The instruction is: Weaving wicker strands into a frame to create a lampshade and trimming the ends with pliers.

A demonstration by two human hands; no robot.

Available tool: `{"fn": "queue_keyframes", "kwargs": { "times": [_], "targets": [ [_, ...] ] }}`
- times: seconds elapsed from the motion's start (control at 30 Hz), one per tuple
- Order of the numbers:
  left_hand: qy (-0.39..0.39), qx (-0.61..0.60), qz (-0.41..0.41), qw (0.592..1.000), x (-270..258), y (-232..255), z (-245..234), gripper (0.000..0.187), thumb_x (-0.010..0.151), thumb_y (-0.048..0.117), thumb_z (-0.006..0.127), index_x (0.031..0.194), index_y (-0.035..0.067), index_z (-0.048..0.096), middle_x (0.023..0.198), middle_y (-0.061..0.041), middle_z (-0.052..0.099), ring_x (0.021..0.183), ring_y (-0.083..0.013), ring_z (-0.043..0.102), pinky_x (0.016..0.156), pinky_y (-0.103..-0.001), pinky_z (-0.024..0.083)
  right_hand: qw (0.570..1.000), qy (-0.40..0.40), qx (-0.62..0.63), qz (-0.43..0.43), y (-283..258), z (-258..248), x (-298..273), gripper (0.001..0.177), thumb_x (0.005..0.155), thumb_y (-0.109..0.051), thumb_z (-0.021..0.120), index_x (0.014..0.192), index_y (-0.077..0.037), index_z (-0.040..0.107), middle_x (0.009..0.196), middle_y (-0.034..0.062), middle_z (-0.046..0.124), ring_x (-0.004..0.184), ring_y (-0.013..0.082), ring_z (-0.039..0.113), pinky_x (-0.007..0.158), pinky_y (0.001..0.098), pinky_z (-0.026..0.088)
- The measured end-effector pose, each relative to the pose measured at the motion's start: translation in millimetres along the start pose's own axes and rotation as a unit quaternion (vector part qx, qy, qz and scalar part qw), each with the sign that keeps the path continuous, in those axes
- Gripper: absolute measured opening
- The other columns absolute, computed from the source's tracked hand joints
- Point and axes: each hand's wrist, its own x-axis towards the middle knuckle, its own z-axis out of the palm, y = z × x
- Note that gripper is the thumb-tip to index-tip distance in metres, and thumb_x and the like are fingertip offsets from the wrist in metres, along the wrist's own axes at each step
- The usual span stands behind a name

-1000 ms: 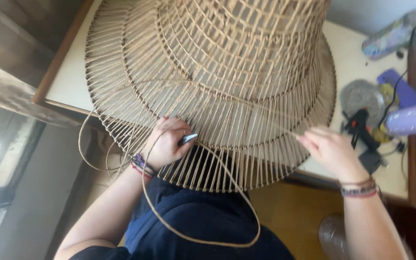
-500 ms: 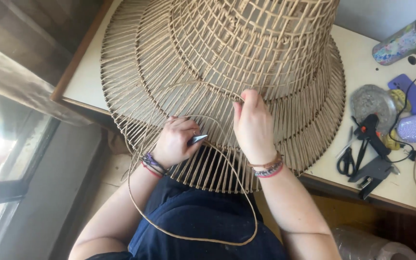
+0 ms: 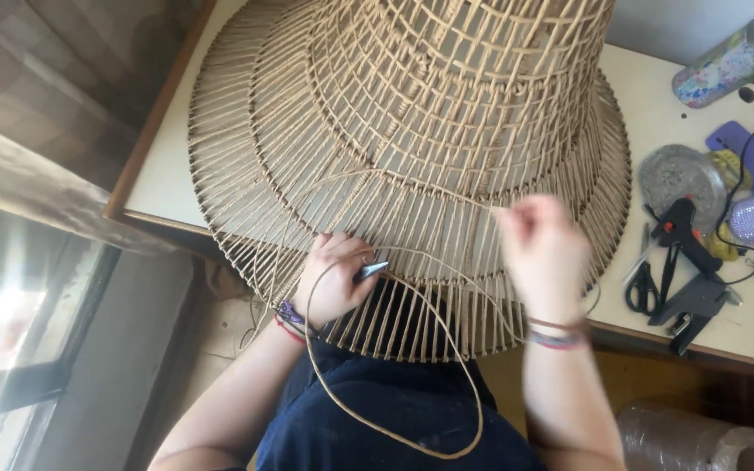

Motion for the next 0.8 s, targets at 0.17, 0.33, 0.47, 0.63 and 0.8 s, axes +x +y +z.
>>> {"fn": "queue_keyframes", "kwargs": {
  "times": [0.17, 0.33, 0.47, 0.63, 0.8],
  "targets": [
    [0.020, -0.005, 0.010, 1.000, 2, 1, 0, 0.027, 0.096, 0.036, 0.064, 0.078, 0.015, 0.064, 0.086, -0.001, 0.066, 0.081, -0.0231, 0.061, 0.073, -0.037, 0.039, 0.987, 0.040, 0.078, -0.134, -23, 62, 15, 0.025, 0.099, -0.026, 0.077, 0.086, -0.006, 0.069, 0.067, 0.0060, 0.064, 0.057, 0.0204, 0.062, 0.060, 0.0282, 0.051],
    [0.032, -0.007, 0.013, 0.999, 4, -1, -3, 0.025, 0.095, 0.032, 0.065, 0.076, 0.016, 0.064, 0.086, 0.000, 0.066, 0.080, -0.0217, 0.060, 0.071, -0.035, 0.037, 0.990, 0.130, 0.015, -0.051, 118, 18, -5, 0.023, 0.105, -0.021, 0.091, 0.090, -0.014, 0.075, 0.068, -0.0007, 0.062, 0.060, 0.0177, 0.060, 0.066, 0.0254, 0.048],
    [0.023, -0.010, 0.009, 1.000, 1, -1, 1, 0.027, 0.094, 0.036, 0.064, 0.076, 0.016, 0.066, 0.086, 0.001, 0.066, 0.079, -0.0207, 0.059, 0.072, -0.035, 0.038, 0.995, 0.086, -0.042, -0.019, 84, 0, -15, 0.021, 0.108, -0.024, 0.081, 0.096, -0.010, 0.071, 0.076, 0.0064, 0.067, 0.071, 0.0276, 0.066, 0.072, 0.0358, 0.051],
    [0.017, 0.002, 0.003, 1.000, 1, 2, 0, 0.027, 0.095, 0.037, 0.065, 0.078, 0.015, 0.067, 0.086, 0.001, 0.066, 0.080, -0.0211, 0.059, 0.073, -0.036, 0.038, 0.994, 0.008, 0.005, -0.106, -31, 51, 7, 0.025, 0.099, -0.032, 0.075, 0.085, -0.012, 0.072, 0.071, 0.0013, 0.067, 0.063, 0.0185, 0.065, 0.064, 0.0273, 0.054],
    [0.017, 0.002, -0.006, 1.000, 1, -4, 3, 0.026, 0.096, 0.036, 0.064, 0.080, 0.016, 0.069, 0.087, 0.001, 0.068, 0.082, -0.0202, 0.061, 0.073, -0.035, 0.039, 0.988, 0.058, 0.131, -0.065, 4, 18, 10, 0.022, 0.099, -0.021, 0.083, 0.082, -0.009, 0.074, 0.063, 0.0050, 0.062, 0.057, 0.0229, 0.062, 0.057, 0.0323, 0.051]
  ]
}}
